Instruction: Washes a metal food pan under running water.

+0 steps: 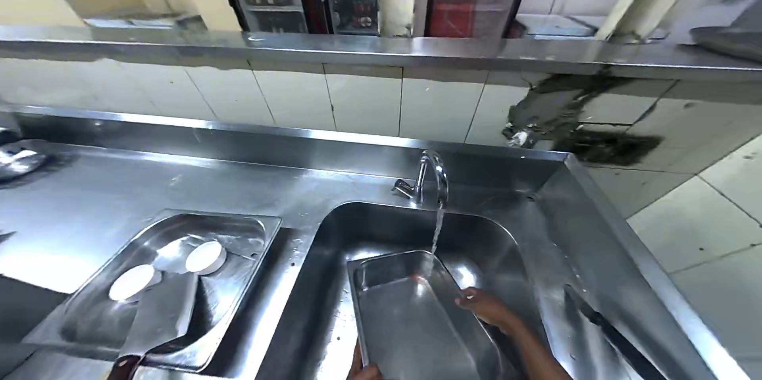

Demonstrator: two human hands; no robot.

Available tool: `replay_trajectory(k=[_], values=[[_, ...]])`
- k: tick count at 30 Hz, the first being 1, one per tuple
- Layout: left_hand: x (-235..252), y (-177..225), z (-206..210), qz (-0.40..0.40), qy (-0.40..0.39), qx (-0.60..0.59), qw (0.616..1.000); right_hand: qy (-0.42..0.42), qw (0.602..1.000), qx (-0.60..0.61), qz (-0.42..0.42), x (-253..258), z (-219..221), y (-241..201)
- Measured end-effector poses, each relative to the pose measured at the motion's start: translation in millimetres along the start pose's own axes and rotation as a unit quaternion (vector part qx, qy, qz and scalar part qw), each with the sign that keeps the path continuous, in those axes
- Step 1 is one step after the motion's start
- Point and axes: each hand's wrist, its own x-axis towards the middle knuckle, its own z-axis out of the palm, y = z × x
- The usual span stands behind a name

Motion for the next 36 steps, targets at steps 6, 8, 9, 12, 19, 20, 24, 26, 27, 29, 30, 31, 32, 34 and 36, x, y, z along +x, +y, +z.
replay_trajectory(k=[6, 8, 9, 12, 19, 20, 24, 26, 27, 29, 30, 31, 32, 34, 36], values=[[14, 0, 7, -0.066, 0.042, -0.058, 0.995, 0.023, 0.998, -0.053, 0.006, -41, -6, -19], [19, -1, 7, -0.071, 0.058, -0.023, 0.996, 0.050, 0.997, -0.060, 0.016, -51, -8, -27], [23, -1, 7, -0.069, 0.062, 0.002, 0.996, 0.064, 0.996, -0.057, 0.020, -57, -8, -31], [46, -10, -2, -0.039, 0.058, 0.068, 0.995, 0.120, 0.992, -0.039, 0.009, -75, 1, -32], [71, -34, -8, 0.042, 0.074, 0.075, 0.993, 0.227, 0.958, 0.104, -0.139, -75, 34, 28], [72, -34, -7, 0.050, 0.079, 0.083, 0.992, 0.232, 0.953, 0.125, -0.148, -71, 36, 32], [74, -22, -3, 0.101, 0.116, 0.126, 0.980, 0.243, 0.930, 0.222, -0.161, -41, 48, 42], [74, -11, -1, 0.137, 0.127, 0.156, 0.970, 0.243, 0.914, 0.283, -0.160, -25, 59, 48], [72, -6, -1, 0.161, 0.124, 0.170, 0.964, 0.242, 0.905, 0.313, -0.158, -18, 65, 51], [68, 4, 4, 0.205, 0.114, 0.212, 0.949, 0.241, 0.891, 0.356, -0.143, -7, 76, 55], [65, 10, 7, 0.219, 0.113, 0.240, 0.939, 0.241, 0.889, 0.367, -0.130, -2, 81, 57], [62, 18, 12, 0.225, 0.112, 0.262, 0.932, 0.238, 0.890, 0.372, -0.115, 2, 85, 59], [59, 26, 17, 0.220, 0.111, 0.277, 0.929, 0.234, 0.894, 0.369, -0.100, 5, 88, 60], [57, 45, 23, 0.197, 0.101, 0.300, 0.928, 0.218, 0.903, 0.365, -0.069, 6, 90, 57], [56, 61, 25, 0.168, 0.094, 0.303, 0.933, 0.184, 0.915, 0.358, -0.039, 0, 86, 49]])
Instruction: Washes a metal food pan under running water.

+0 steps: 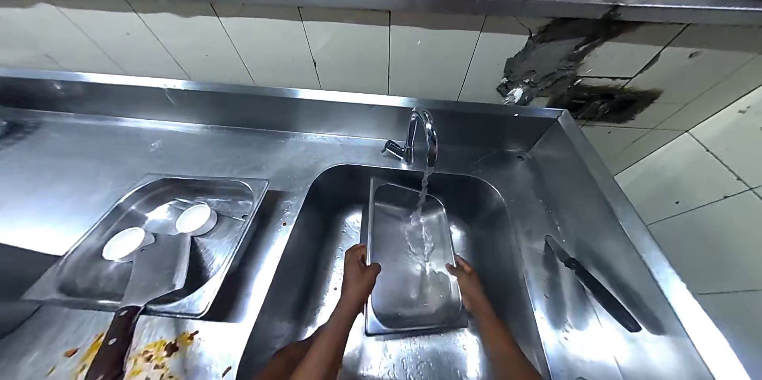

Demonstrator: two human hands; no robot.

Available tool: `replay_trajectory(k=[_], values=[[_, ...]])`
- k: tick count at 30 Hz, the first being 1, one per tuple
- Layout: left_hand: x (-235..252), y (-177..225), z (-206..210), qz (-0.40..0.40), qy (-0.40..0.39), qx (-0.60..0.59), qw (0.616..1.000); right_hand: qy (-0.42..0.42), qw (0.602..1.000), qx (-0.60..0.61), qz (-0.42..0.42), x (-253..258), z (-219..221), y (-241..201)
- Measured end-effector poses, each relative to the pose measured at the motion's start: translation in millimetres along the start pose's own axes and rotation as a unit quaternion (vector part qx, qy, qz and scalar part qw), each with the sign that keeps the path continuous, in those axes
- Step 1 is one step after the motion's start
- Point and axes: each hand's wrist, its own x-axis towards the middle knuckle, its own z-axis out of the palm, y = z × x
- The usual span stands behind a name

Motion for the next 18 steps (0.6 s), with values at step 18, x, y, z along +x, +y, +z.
replay_trajectory(k=[18], values=[[-126, 200, -51, -0.152, 0.007, 0.008, 0.988, 0.077, 0.989, -0.062, -0.107, -69, -23, -62]])
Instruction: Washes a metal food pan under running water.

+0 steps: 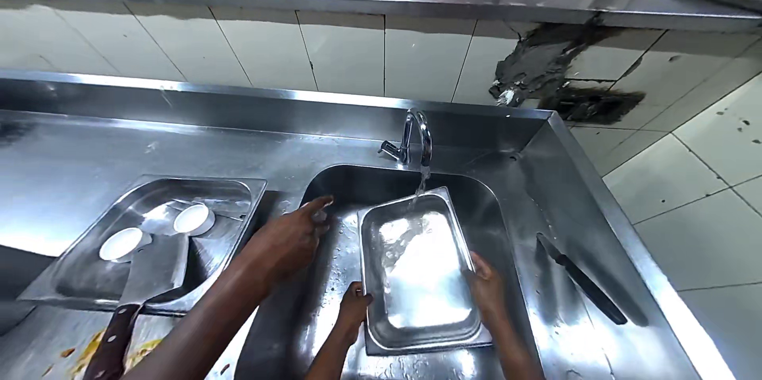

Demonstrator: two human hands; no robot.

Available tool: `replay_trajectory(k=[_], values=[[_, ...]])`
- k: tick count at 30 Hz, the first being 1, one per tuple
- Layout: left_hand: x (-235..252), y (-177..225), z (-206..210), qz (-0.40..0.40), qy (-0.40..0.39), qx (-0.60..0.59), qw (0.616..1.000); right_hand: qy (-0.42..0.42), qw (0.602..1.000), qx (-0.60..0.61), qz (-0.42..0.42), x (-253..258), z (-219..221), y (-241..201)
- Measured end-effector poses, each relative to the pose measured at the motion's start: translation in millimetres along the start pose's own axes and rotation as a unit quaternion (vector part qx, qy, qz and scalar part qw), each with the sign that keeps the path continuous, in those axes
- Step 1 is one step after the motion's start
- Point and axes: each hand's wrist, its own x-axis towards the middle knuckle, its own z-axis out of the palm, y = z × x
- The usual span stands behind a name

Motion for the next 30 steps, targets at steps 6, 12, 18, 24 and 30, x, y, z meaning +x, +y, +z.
replay_trajectory(k=[6, 12, 18, 24, 30], values=[[94, -123, 29, 0.111, -0.045, -0.004, 0.993, 0.121, 0.990, 0.075, -0.015, 17, 21, 45], [154, -150, 44, 0.174, -0.074, 0.053, 0.981, 0.056, 0.993, 0.084, 0.068, 20, 46, 76], [151, -119, 14, 0.108, -0.076, 0.118, 0.984, -0.115, 0.978, -0.027, 0.170, -12, 58, 62], [143, -83, 7, 0.027, -0.125, 0.216, 0.968, -0.310, 0.904, -0.208, 0.211, -54, 65, 67], [140, -41, 15, 0.009, -0.156, 0.256, 0.954, -0.381, 0.909, -0.091, 0.144, -115, 30, 23]])
